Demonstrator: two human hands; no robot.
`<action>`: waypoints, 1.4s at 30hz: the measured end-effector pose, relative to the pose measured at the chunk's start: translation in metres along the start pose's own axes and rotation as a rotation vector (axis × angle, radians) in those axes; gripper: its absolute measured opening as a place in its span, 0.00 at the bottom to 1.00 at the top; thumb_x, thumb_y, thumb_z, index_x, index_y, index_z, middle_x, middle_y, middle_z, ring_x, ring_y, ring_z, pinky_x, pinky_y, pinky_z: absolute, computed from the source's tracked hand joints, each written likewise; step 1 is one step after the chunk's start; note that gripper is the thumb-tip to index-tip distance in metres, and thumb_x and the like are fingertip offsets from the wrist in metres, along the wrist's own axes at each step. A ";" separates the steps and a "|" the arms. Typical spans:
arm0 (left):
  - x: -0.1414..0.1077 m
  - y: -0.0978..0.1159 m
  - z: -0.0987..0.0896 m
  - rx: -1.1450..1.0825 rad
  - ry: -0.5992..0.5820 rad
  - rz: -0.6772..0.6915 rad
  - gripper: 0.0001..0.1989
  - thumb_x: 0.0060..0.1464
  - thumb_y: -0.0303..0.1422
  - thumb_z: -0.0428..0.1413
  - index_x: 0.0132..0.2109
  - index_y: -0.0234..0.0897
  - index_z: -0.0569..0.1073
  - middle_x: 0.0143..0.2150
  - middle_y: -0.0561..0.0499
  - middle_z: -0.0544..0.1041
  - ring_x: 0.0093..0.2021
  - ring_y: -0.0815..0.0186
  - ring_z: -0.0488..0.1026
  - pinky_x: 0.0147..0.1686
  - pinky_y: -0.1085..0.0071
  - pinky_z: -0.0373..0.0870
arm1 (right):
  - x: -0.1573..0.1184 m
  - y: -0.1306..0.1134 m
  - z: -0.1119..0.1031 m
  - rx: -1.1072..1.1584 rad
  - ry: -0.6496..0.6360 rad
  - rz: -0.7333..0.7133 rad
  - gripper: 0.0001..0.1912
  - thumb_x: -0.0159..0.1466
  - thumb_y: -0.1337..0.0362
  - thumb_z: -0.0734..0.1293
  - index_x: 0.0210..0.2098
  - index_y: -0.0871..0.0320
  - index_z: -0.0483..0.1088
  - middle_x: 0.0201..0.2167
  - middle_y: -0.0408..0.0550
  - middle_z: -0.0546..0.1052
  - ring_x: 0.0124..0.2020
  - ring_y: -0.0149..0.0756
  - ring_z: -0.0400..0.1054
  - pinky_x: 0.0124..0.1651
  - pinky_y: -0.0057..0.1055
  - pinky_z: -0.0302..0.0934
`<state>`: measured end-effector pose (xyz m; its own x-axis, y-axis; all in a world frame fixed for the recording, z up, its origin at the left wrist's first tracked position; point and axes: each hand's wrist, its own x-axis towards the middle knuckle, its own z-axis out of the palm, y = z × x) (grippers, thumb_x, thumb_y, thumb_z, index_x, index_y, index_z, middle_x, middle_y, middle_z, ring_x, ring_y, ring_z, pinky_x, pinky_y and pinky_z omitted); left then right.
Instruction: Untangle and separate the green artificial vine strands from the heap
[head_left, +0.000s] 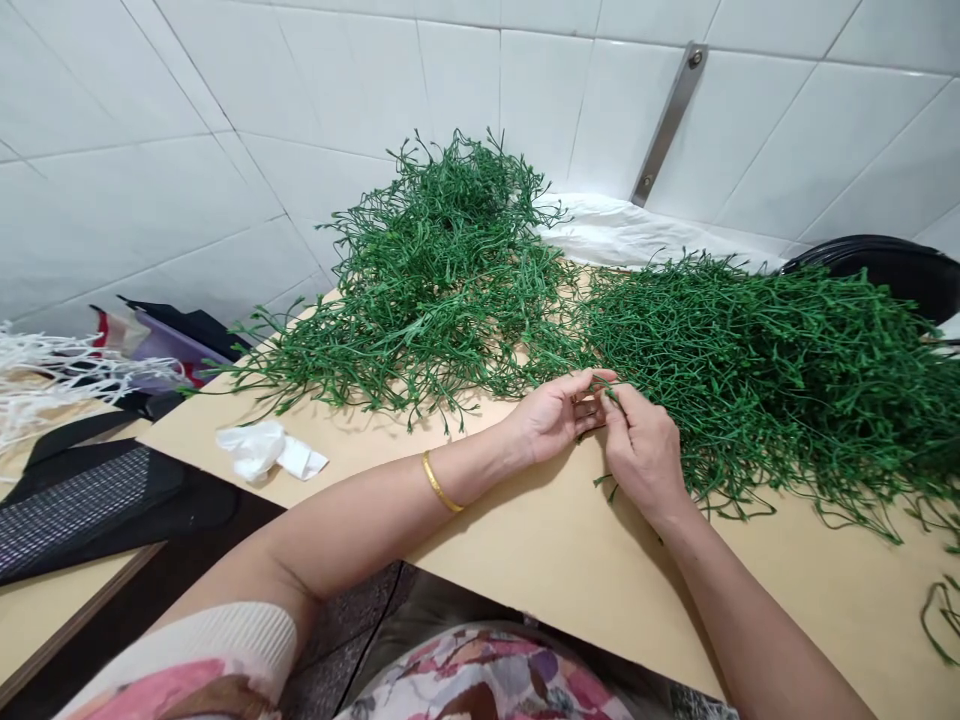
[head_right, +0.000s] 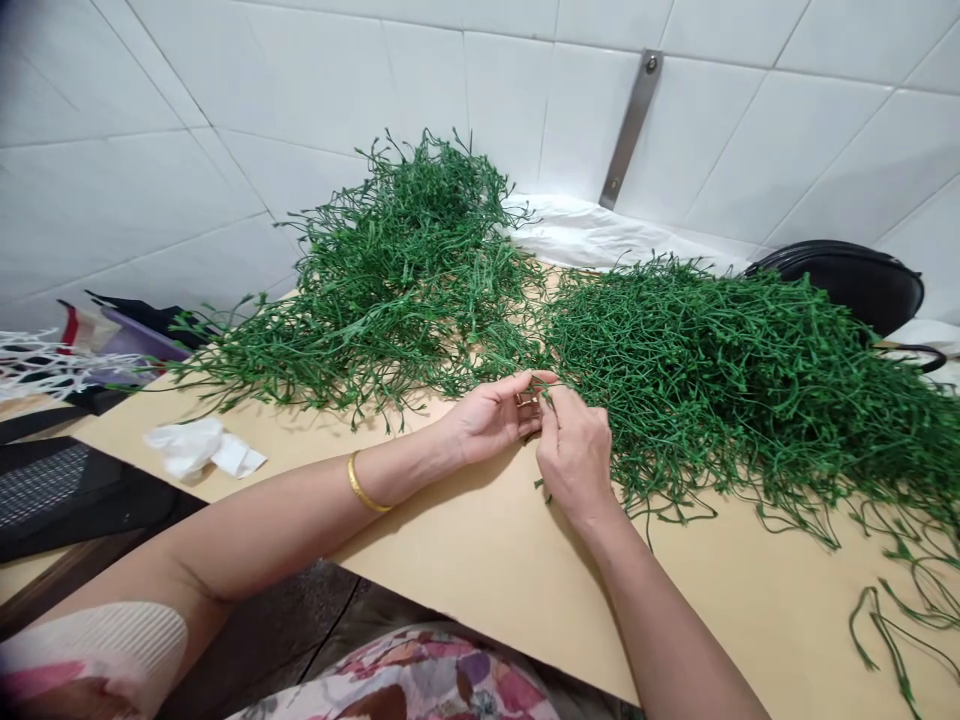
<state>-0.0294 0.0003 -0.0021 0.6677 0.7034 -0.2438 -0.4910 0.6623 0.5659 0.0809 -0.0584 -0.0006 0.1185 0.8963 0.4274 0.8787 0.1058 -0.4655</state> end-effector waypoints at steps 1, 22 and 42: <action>0.000 0.001 0.000 0.014 0.013 0.019 0.08 0.53 0.30 0.51 0.36 0.32 0.74 0.31 0.49 0.74 0.28 0.72 0.69 0.32 0.75 0.66 | 0.000 -0.001 0.000 -0.018 -0.032 0.001 0.13 0.63 0.64 0.53 0.32 0.58 0.67 0.22 0.45 0.69 0.22 0.31 0.58 0.28 0.27 0.47; 0.000 0.013 0.002 0.019 -0.099 -0.097 0.13 0.58 0.31 0.46 0.30 0.30 0.70 0.09 0.61 0.48 0.14 0.76 0.55 0.34 0.72 0.69 | -0.003 -0.006 -0.035 0.441 -0.532 -0.375 0.18 0.64 0.59 0.54 0.20 0.58 0.61 0.16 0.40 0.60 0.22 0.27 0.54 0.27 0.25 0.53; -0.001 -0.009 0.002 0.159 -0.111 -0.065 0.19 0.57 0.42 0.44 0.53 0.45 0.67 0.38 0.49 0.73 0.34 0.69 0.70 0.34 0.71 0.66 | 0.002 0.005 -0.017 0.145 0.029 -0.066 0.09 0.60 0.60 0.60 0.32 0.57 0.69 0.30 0.48 0.73 0.35 0.36 0.62 0.40 0.34 0.56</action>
<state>-0.0245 -0.0074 -0.0050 0.7568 0.6221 -0.2004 -0.3566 0.6501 0.6710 0.0933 -0.0638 0.0115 0.0776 0.8726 0.4823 0.8093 0.2274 -0.5417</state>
